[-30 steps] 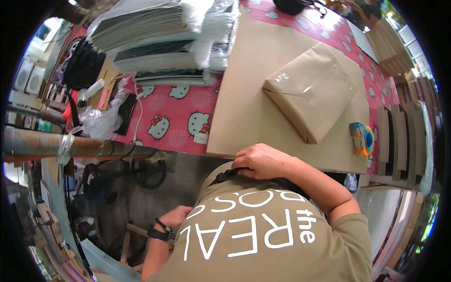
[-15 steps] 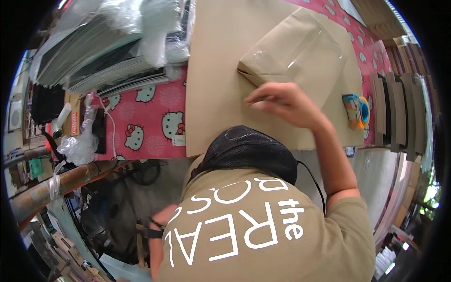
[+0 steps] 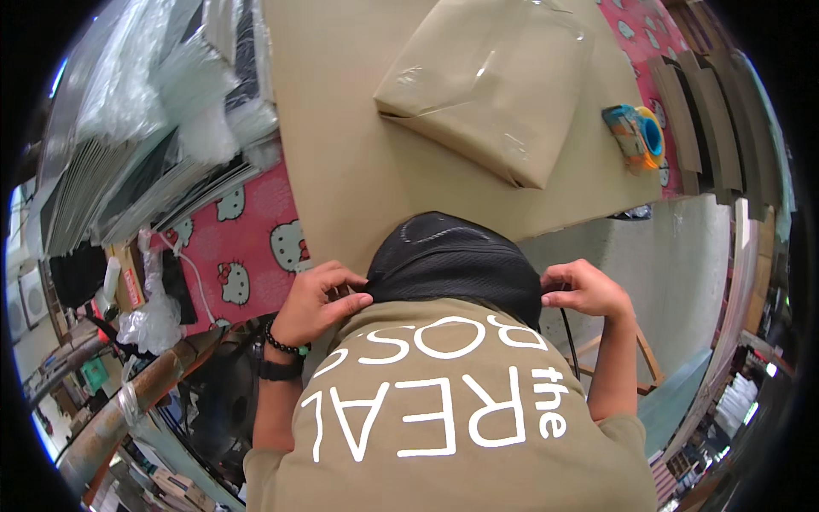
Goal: The person takes illustration boards from a pallet, walks to a packing station, and wraps a stack of boards in brown paper, securing it with tape using a dispenser.
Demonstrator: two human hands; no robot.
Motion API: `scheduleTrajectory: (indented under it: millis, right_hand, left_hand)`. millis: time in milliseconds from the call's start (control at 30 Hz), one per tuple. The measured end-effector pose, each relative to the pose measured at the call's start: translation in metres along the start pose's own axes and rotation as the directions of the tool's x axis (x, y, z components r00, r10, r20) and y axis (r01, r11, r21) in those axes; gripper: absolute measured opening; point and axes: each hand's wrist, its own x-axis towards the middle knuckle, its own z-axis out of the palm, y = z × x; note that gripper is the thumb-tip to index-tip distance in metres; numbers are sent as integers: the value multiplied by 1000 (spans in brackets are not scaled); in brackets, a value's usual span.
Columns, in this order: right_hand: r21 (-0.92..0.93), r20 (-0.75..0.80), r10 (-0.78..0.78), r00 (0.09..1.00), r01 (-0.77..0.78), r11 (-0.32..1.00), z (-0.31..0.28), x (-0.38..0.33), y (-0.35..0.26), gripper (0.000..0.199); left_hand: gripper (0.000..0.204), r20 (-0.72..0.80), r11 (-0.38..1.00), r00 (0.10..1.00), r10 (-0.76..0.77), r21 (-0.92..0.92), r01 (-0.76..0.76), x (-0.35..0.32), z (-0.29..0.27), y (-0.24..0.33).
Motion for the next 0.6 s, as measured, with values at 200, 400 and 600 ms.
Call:
scheduleTrajectory:
  millis: [200,400,600]
  right_hand:
    - [-68,-197,-410,891,404,912,5,65,-79,20]
    - [-362,336,-531,778,628,689,57,126,-132,29]
    - [-428,84,-487,869,473,770,29,72,-89,25]
  left_hand:
    - [10,-314,941,944,-104,-339,-9,-11,4,-16]
    - [11,-504,958,860,-79,-278,-74,-10,4,-6]
    - [15,-270,951,937,-223,-272,148,-40,-13,-40]
